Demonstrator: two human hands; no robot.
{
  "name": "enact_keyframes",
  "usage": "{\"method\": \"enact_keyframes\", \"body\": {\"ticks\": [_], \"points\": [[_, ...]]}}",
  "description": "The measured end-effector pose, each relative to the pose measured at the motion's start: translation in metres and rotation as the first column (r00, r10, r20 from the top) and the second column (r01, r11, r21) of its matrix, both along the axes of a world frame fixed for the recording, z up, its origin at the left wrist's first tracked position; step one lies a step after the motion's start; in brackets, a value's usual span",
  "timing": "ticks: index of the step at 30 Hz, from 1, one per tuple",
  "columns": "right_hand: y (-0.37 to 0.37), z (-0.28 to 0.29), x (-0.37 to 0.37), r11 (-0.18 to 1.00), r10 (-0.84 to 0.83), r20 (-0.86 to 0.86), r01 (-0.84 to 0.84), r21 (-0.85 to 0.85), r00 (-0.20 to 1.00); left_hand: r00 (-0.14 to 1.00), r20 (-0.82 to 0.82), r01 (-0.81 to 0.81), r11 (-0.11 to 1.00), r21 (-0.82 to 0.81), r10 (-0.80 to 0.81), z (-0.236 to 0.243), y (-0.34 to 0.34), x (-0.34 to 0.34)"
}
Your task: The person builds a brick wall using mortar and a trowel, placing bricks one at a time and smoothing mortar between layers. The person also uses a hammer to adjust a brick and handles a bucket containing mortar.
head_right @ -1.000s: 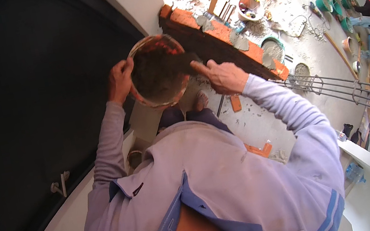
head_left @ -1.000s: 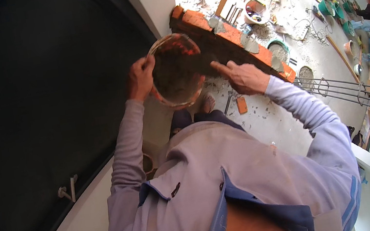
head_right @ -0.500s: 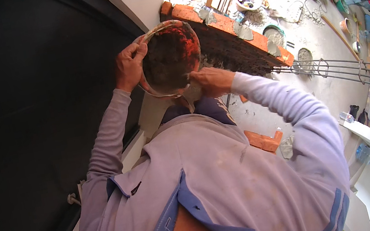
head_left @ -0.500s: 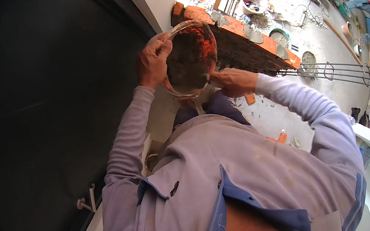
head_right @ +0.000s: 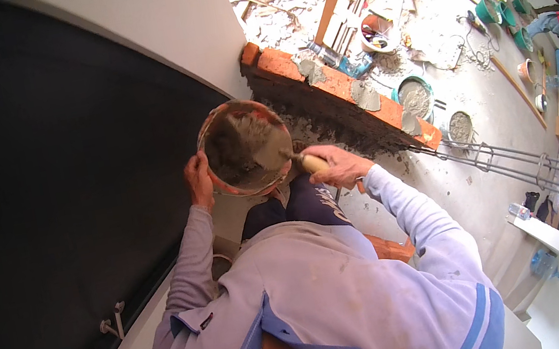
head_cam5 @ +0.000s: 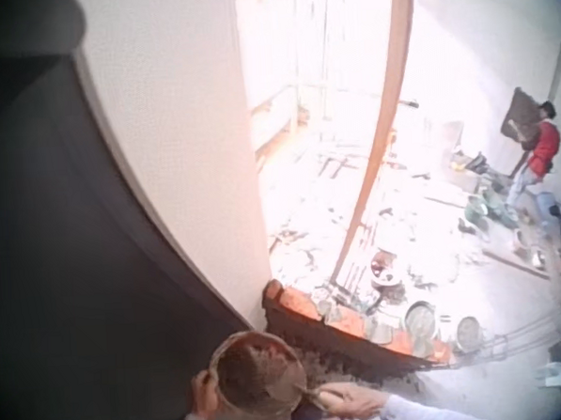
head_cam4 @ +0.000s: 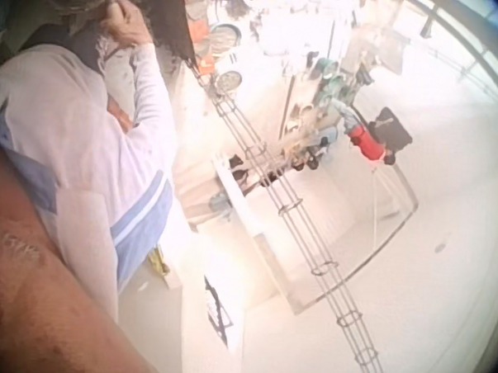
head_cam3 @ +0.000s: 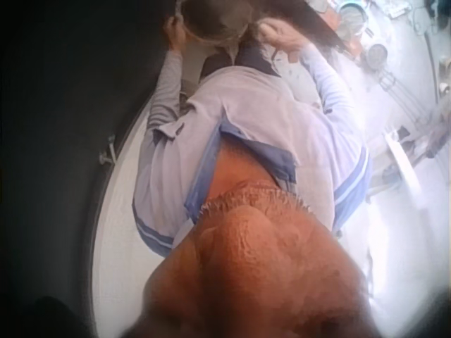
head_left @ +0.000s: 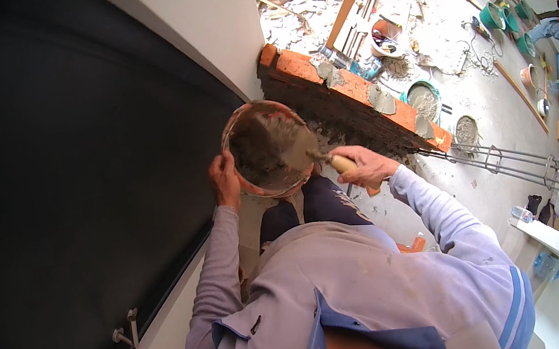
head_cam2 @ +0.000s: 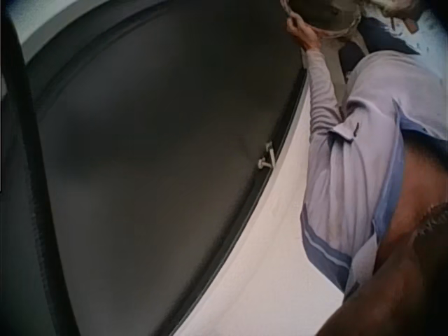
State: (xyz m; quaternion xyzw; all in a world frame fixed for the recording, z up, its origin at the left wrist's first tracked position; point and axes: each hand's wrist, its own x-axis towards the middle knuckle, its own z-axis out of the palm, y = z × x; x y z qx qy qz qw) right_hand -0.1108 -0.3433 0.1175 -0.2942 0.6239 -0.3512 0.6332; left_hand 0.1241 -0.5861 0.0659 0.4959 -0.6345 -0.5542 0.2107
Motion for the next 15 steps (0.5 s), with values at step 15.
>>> {"method": "enact_keyframes", "body": {"ticks": [15], "points": [[-0.134,-0.146,-0.07,0.918,-0.385,-0.747,0.14,-0.371,0.542,0.852,0.316,-0.439,0.898,-0.003,0.417,-0.045,0.058,0.123]]}}
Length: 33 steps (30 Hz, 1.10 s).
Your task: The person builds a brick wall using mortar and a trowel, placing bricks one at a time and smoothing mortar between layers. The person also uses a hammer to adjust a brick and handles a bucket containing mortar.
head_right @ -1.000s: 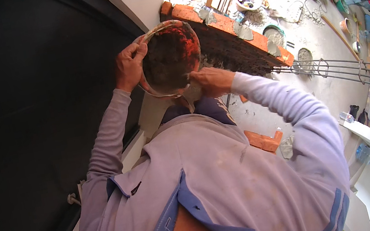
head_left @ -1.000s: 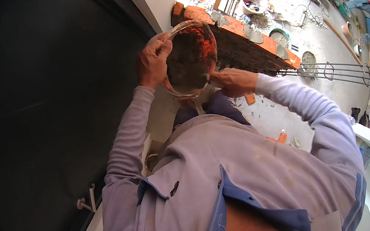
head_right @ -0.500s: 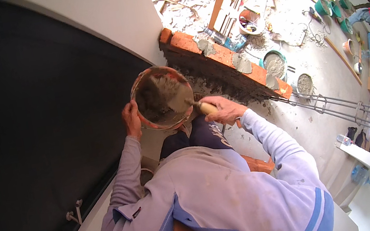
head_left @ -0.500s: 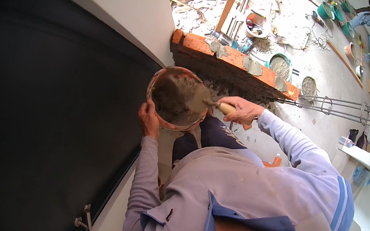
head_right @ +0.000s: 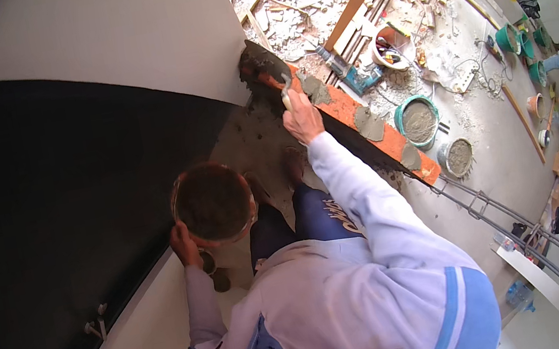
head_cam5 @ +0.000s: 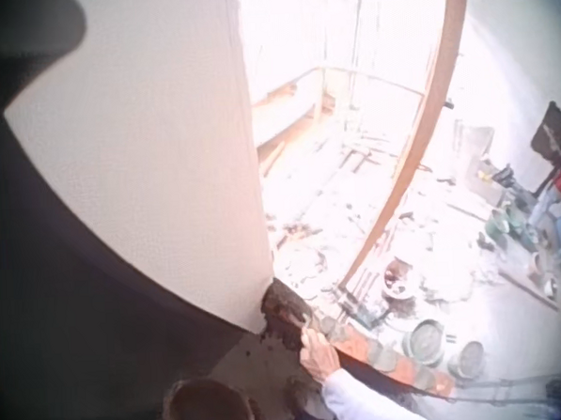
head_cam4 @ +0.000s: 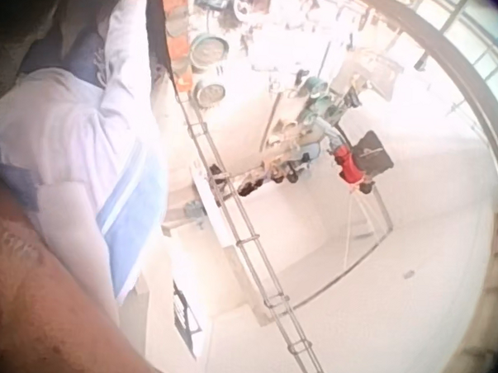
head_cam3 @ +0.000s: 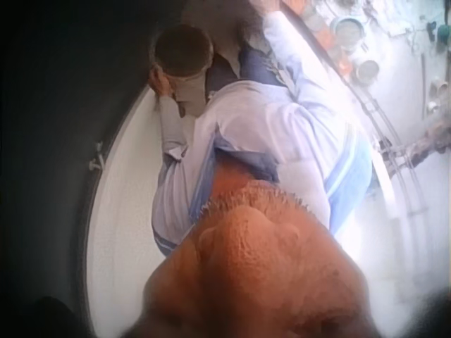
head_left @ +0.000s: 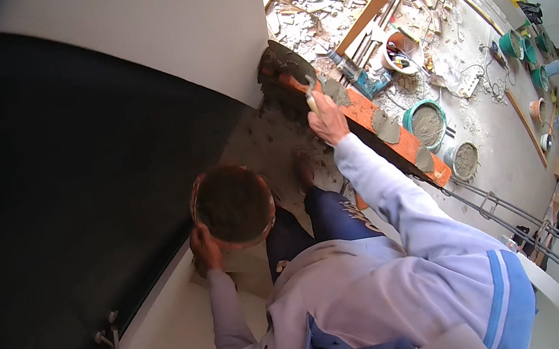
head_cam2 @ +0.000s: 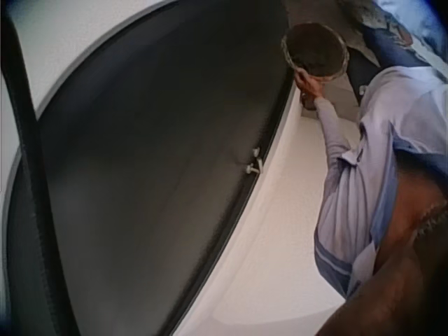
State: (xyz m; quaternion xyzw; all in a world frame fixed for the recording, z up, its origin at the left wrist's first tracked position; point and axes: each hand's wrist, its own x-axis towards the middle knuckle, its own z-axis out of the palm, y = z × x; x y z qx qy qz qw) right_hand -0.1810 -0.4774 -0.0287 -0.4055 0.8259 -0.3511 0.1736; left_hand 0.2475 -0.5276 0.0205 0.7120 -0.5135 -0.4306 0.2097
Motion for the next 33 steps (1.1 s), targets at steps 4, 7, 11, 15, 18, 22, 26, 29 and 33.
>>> {"method": "enact_keyframes", "body": {"ticks": [4,7,11,15,18,22,26,29,33], "points": [[0.017,0.001,-0.01,0.993,-0.12,0.11,0.122,-0.008,0.987,0.973,-0.178,-0.113,0.977,0.179,0.145,0.008,0.02,0.015],[0.007,0.001,-0.002,0.975,-0.201,0.691,0.073,0.211,0.694,1.0,0.026,-0.018,0.997,0.077,0.016,0.005,0.026,0.014],[0.012,-0.062,0.009,0.961,-0.239,0.56,0.111,0.254,0.793,0.999,-0.02,-0.035,0.972,0.233,0.041,0.032,0.027,-0.022],[0.006,-0.061,0.008,0.928,-0.153,0.275,0.043,0.369,0.949,0.991,-0.108,-0.046,0.957,0.285,0.08,0.05,0.019,-0.034],[0.008,-0.065,-0.004,0.929,0.012,0.218,-0.092,0.358,0.976,0.985,-0.17,0.016,0.968,0.249,0.028,0.033,0.011,-0.027],[-0.014,-0.013,0.004,0.974,-0.106,0.407,0.012,0.227,0.907,0.974,-0.225,0.07,0.978,0.195,-0.025,0.029,0.008,-0.026],[0.003,-0.076,0.002,0.969,-0.09,0.239,0.03,0.245,0.967,0.974,-0.217,0.106,0.982,0.159,-0.07,0.033,-0.002,-0.047],[-0.009,-0.004,0.028,0.938,-0.215,0.561,0.009,0.347,0.8,0.991,-0.073,0.114,0.992,0.053,-0.11,0.04,-0.006,-0.017],[-0.017,-0.046,0.014,0.988,-0.143,0.489,0.093,0.126,0.861,0.982,-0.16,0.123,0.984,0.129,-0.102,0.039,-0.012,-0.037]]}}
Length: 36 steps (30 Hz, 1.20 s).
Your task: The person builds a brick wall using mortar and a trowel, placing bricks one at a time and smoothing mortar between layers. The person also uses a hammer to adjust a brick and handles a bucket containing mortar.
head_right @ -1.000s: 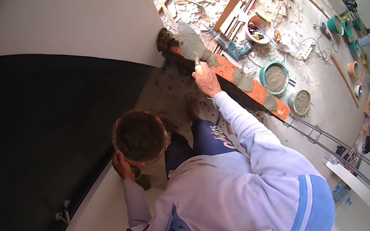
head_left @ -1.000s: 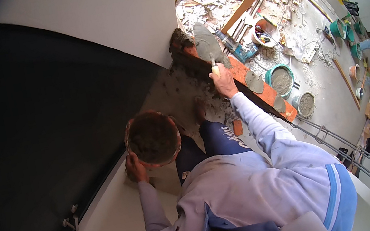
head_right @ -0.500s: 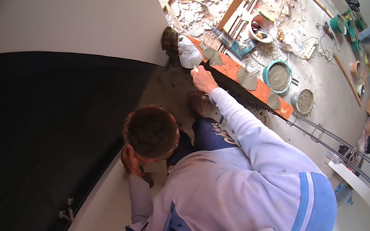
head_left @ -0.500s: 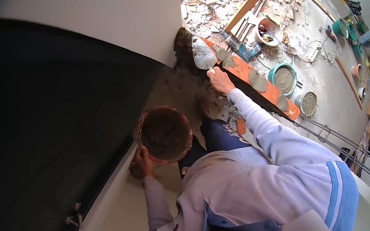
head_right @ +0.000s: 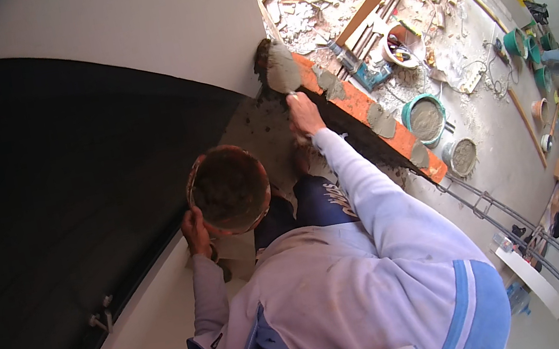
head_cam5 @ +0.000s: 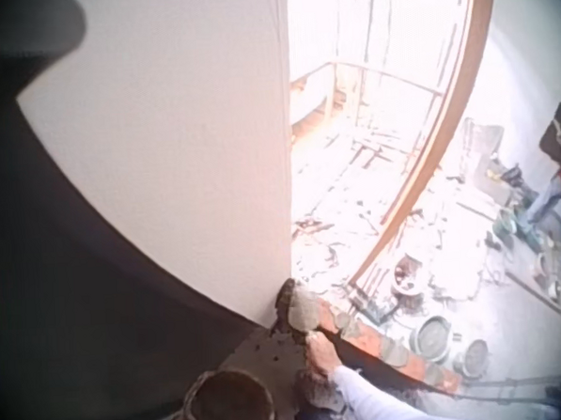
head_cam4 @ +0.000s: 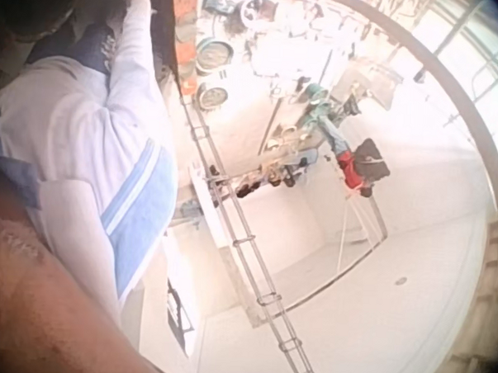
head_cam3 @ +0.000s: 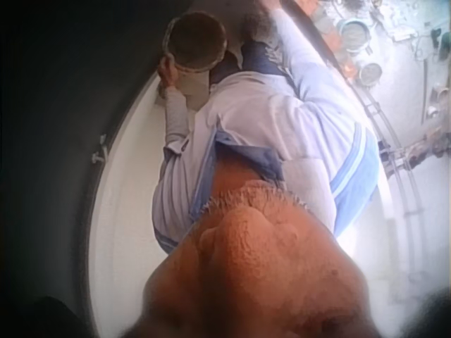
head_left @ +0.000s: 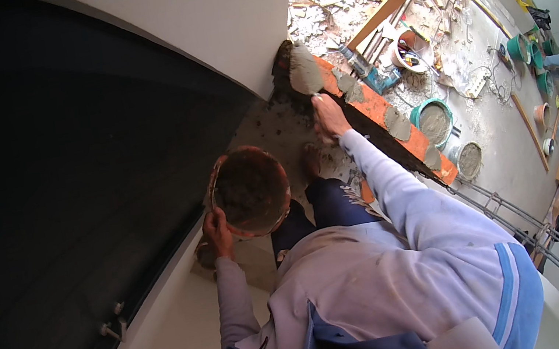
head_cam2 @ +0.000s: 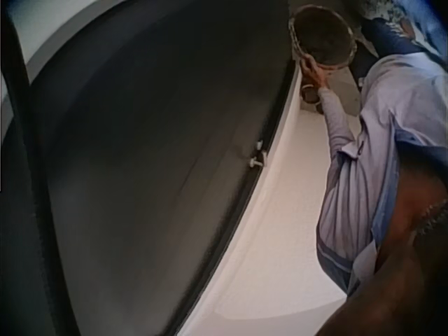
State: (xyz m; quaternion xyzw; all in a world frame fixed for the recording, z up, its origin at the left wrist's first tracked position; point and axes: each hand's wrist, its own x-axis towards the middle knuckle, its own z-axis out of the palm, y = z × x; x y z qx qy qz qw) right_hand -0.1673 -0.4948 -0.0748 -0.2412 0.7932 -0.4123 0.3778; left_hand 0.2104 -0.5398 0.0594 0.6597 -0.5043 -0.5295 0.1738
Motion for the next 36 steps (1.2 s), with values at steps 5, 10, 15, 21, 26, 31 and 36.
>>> {"method": "enact_keyframes", "body": {"ticks": [5,10,15,21,26,31,36], "points": [[-0.047,0.025,0.015,0.963,0.076,-0.151,-0.033,0.268,0.986,0.998,0.048,0.04,0.999,0.032,-0.041,-0.01,-0.005,0.013],[-0.02,0.055,-0.003,0.937,0.142,-0.188,-0.07,0.343,0.972,0.998,-0.017,0.059,0.996,0.069,-0.058,-0.03,-0.008,0.028],[0.007,0.047,0.014,0.891,0.172,-0.214,-0.059,0.451,0.961,0.994,0.028,0.107,0.99,0.089,-0.11,-0.022,-0.01,0.026],[-0.008,0.042,0.011,0.98,-0.195,0.264,0.194,0.032,0.944,0.987,-0.019,0.161,0.986,0.04,-0.16,-0.019,-0.026,0.014],[-0.057,0.066,0.05,0.852,-0.212,0.876,0.522,-0.051,0.433,0.972,-0.02,0.233,0.972,-0.006,-0.233,-0.034,-0.034,0.032],[-0.026,0.066,0.056,0.885,-0.085,0.966,0.464,-0.038,0.242,0.968,-0.057,0.246,0.968,0.047,-0.243,-0.031,-0.048,0.01],[0.065,0.147,0.071,0.933,0.354,0.044,-0.356,0.055,0.934,0.885,0.149,0.457,0.883,-0.105,-0.441,-0.007,-0.07,0.0]]}}
